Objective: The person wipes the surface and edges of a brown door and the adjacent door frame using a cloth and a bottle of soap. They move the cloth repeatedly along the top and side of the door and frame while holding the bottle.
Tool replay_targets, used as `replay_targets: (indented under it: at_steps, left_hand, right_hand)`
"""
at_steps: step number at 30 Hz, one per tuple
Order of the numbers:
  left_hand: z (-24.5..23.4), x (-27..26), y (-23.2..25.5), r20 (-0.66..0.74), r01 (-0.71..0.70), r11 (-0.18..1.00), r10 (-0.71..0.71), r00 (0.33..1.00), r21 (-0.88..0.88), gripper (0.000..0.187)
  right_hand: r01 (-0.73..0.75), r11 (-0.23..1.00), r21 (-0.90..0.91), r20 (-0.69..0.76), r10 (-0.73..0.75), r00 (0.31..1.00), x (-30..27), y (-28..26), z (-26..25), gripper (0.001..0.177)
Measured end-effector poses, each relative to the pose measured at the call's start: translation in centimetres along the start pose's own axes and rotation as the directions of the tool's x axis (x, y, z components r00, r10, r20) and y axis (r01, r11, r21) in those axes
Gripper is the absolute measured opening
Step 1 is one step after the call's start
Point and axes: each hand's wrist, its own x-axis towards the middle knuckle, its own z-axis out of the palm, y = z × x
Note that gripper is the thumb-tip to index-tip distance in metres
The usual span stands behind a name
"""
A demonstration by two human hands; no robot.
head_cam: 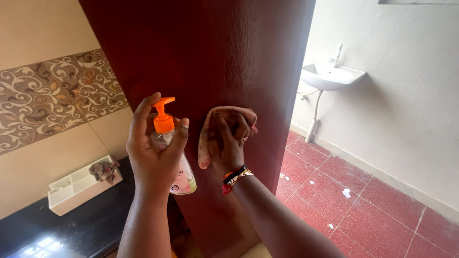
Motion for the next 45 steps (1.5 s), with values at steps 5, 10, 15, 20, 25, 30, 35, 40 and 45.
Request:
replay_targets:
  at_steps: [5, 10, 15, 20, 25, 30, 35, 40, 45]
  left_hand:
    - [-1.3, -0.1, -0.4, -0.017, -0.1, 0.994, 0.099, 0.995, -0.046, 0.055]
    - [-1.9, -0.4, -0.2, -0.038, -0.075, 0.997, 0.074, 0.997, -0.03, 0.056]
    - [-2.6, -1.1, -0.2, -0.05, -0.058, 0.998, 0.056, 0.997, -0.025, 0.056]
    - [-3.3, -1.8, -0.1, -0.047, -0.03, 0.999, 0.032, 0.998, 0.036, 0.056]
    - [-3.2, -1.9, 0.2, -0.018, 0.02, 1.0, -0.021, 1.0, -0.017, 0.056]
    - [-3.8, -2.7, 0.0, -0.016, -0.005, 0.999, 0.005, 1.0, -0.041, 0.054]
    - [-3.8, -2.8, -0.4, -0.031, -0.001, 1.0, 0.001, 1.0, -0.008, 0.056]
    - [-4.2, -3.0, -0.6, -0.03, 0.017, 0.999, -0.019, 0.999, -0.037, 0.056]
    - [-5.3, -3.3, -0.6, -0.038, -0.02, 0.999, 0.019, 0.999, -0.039, 0.054]
  right_hand:
    - [-0.081, 0.997, -0.001, 0.174, 0.08, 0.982, -3.0, -3.0, 1.4, 0.072]
    - [0.07, 0.996, -0.059, 0.211, -0.056, 0.976, -3.1, -4.4, 1.7, 0.084]
    - [0.001, 0.996, -0.084, 0.052, 0.003, 0.999, 0.9, -3.9, 1.2, 0.087]
    - [0.177, 0.984, 0.023, 0.126, -0.179, 0.976, -2.5, -4.9, 3.0, 0.077]
    - [0.159, 0.987, 0.003, 0.229, -0.155, 0.961, -6.3, -4.8, 2.7, 0.068]
    - [0.11, 0.994, -0.015, 0.0, -0.11, 0.994, -1.0, -5.0, 1.0, 0.069]
    - [0.115, 0.993, 0.026, -0.094, -0.112, 0.989, -0.7, -7.7, 1.1, 0.06]
    - [0.204, 0.976, 0.069, 0.03, -0.207, 0.978, -5.0, -6.9, 2.0, 0.042]
    - [0.132, 0.986, 0.101, -0.091, -0.123, 0.988, -2.1, -6.1, 1.3, 0.037]
